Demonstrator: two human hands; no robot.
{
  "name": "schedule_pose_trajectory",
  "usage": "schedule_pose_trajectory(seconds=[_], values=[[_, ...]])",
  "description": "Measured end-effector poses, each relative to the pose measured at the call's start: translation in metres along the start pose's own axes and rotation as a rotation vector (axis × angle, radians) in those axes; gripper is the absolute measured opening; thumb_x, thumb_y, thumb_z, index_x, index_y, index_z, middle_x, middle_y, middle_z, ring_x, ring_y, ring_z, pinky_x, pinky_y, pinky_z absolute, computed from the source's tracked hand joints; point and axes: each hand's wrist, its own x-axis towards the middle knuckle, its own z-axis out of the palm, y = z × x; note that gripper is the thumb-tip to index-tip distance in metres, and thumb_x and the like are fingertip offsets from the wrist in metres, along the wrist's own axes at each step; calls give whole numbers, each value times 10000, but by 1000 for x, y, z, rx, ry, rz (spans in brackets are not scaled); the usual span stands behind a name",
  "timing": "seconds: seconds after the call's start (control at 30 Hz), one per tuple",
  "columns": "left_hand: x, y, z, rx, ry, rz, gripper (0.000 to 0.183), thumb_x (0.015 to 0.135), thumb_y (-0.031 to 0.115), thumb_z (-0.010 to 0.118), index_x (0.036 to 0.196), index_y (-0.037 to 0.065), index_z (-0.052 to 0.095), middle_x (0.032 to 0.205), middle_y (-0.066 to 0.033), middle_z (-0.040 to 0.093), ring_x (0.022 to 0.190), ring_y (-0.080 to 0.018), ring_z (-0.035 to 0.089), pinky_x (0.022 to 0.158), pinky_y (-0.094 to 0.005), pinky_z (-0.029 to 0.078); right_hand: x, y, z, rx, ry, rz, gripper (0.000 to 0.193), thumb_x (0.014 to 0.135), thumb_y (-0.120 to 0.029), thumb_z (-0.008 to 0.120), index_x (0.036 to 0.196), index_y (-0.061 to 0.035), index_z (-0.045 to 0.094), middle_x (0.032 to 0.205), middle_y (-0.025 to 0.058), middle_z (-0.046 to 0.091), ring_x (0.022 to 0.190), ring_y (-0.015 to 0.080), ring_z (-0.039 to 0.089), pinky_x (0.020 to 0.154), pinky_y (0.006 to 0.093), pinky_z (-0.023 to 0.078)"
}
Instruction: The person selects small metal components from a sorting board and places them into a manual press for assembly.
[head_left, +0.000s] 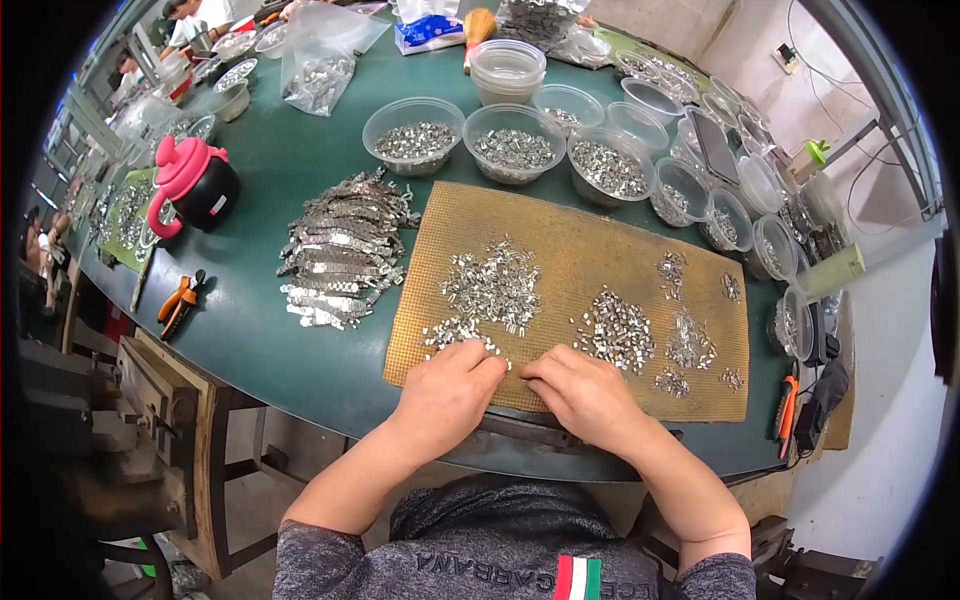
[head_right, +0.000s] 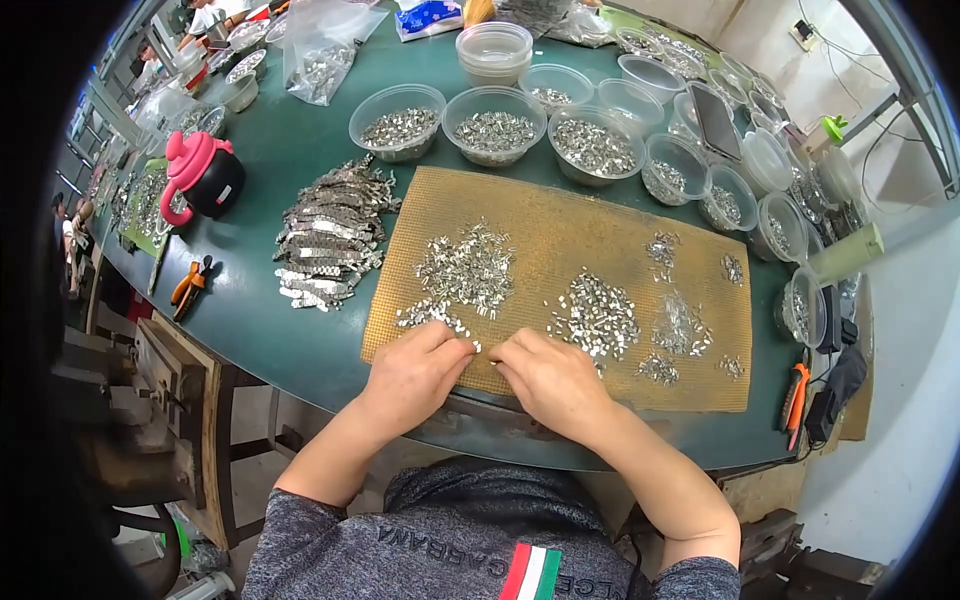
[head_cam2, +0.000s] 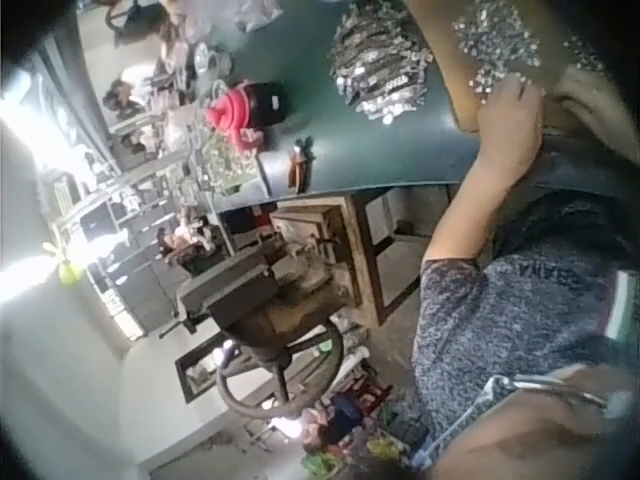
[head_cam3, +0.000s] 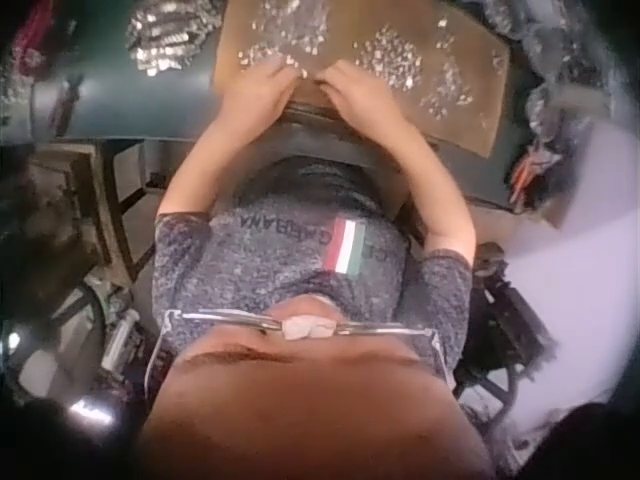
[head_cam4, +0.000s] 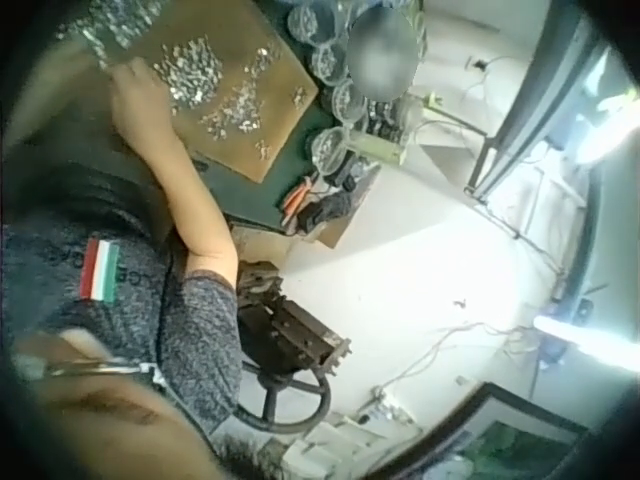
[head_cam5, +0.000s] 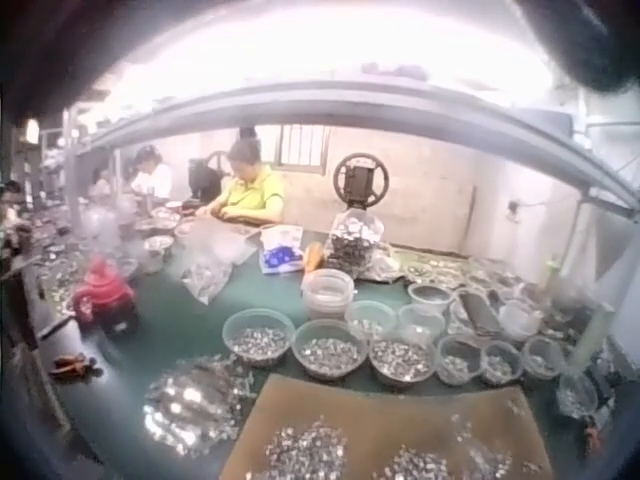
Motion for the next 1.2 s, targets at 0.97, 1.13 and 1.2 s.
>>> schedule_pose_trajectory(seconds=[0.97,1.13,1.2], values=[[14,17,11,4,41,79,114,854,61,727,940,75,653,847,-71,575,807,-259,631,674,-369,533,-95,6,-58,-96,18,106,149,866,-38,708,974,-47,606,960,93,651,889,294,663,790,392,530],[10,19,10,-180,28,-10,117,882,40,718,971,42,642,871,-101,619,794,-290,647,692,-394,528,-106,1,-50,-177,42,53,199,817,-24,726,988,-29,625,1026,107,645,982,283,663,871,390,530],[5,20,7,-232,34,-49,118,889,33,714,980,34,639,886,-109,635,792,-299,651,696,-400,526,-108,0,-44,-212,73,31,210,806,-23,730,991,-26,630,1022,109,643,994,280,667,887,393,534]])
